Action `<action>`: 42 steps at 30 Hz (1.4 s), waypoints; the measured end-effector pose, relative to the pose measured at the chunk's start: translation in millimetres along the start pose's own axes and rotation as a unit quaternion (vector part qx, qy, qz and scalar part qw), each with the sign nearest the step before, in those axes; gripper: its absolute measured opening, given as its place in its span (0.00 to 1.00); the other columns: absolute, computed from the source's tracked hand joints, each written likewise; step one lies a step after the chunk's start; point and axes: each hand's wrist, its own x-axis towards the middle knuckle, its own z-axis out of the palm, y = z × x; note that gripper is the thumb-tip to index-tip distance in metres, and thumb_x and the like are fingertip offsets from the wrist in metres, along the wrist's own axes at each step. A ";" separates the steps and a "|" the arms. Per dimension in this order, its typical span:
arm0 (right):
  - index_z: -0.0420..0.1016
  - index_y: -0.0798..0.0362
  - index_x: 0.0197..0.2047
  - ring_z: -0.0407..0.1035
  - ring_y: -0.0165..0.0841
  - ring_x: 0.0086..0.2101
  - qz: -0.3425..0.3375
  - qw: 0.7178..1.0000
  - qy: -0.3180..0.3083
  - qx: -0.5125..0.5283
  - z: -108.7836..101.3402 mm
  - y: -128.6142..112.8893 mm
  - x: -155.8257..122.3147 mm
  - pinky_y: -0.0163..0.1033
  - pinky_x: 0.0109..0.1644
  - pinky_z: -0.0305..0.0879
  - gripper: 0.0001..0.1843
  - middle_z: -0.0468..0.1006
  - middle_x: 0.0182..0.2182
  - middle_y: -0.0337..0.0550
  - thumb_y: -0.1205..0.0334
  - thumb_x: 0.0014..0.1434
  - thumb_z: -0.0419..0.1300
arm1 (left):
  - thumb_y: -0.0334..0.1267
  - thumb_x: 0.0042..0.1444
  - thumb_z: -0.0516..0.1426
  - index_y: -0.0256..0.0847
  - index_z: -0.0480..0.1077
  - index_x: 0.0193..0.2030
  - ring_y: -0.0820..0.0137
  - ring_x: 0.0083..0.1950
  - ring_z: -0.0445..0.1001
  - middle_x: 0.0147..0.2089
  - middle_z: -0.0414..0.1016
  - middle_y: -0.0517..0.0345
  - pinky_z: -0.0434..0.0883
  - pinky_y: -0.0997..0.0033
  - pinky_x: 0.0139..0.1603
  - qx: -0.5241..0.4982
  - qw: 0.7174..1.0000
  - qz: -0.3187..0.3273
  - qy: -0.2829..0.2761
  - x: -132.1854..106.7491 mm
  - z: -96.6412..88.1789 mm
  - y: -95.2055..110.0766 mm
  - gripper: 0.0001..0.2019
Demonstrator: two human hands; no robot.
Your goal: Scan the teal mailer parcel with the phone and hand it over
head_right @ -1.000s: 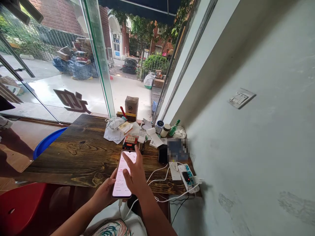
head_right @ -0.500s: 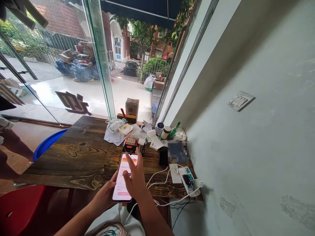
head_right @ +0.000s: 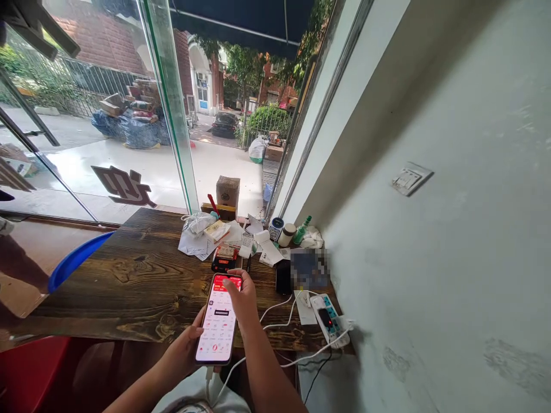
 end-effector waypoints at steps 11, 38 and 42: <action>0.71 0.52 0.49 0.74 0.41 0.40 0.011 0.991 -0.128 0.044 -10.5 31.9 -25.3 0.48 0.48 0.69 0.27 0.80 0.40 0.46 0.46 0.50 0.61 | 0.35 0.49 0.53 0.58 0.34 0.71 0.60 0.44 0.72 0.65 0.60 0.49 0.73 0.60 0.34 -0.035 0.996 0.024 0.078 0.2 -4.7 4.0 0.44; 0.66 0.51 0.54 0.72 0.32 0.29 0.058 0.986 -0.145 0.056 -16.3 51.4 -46.1 0.35 0.29 0.66 0.28 0.80 0.40 0.43 0.58 0.48 0.62 | 0.27 0.34 0.52 0.54 0.30 0.72 0.58 0.42 0.71 0.55 0.69 0.50 0.71 0.59 0.37 0.010 0.991 -0.013 0.130 -7.4 17.9 25.7 0.56; 0.69 0.51 0.50 0.73 0.34 0.33 0.024 0.994 -0.104 0.025 -9.9 51.4 -46.4 0.38 0.35 0.70 0.26 0.80 0.40 0.44 0.51 0.49 0.65 | 0.28 0.33 0.53 0.52 0.34 0.72 0.60 0.43 0.69 0.58 0.66 0.50 0.72 0.59 0.40 0.023 0.989 -0.015 0.143 -7.1 20.3 27.4 0.55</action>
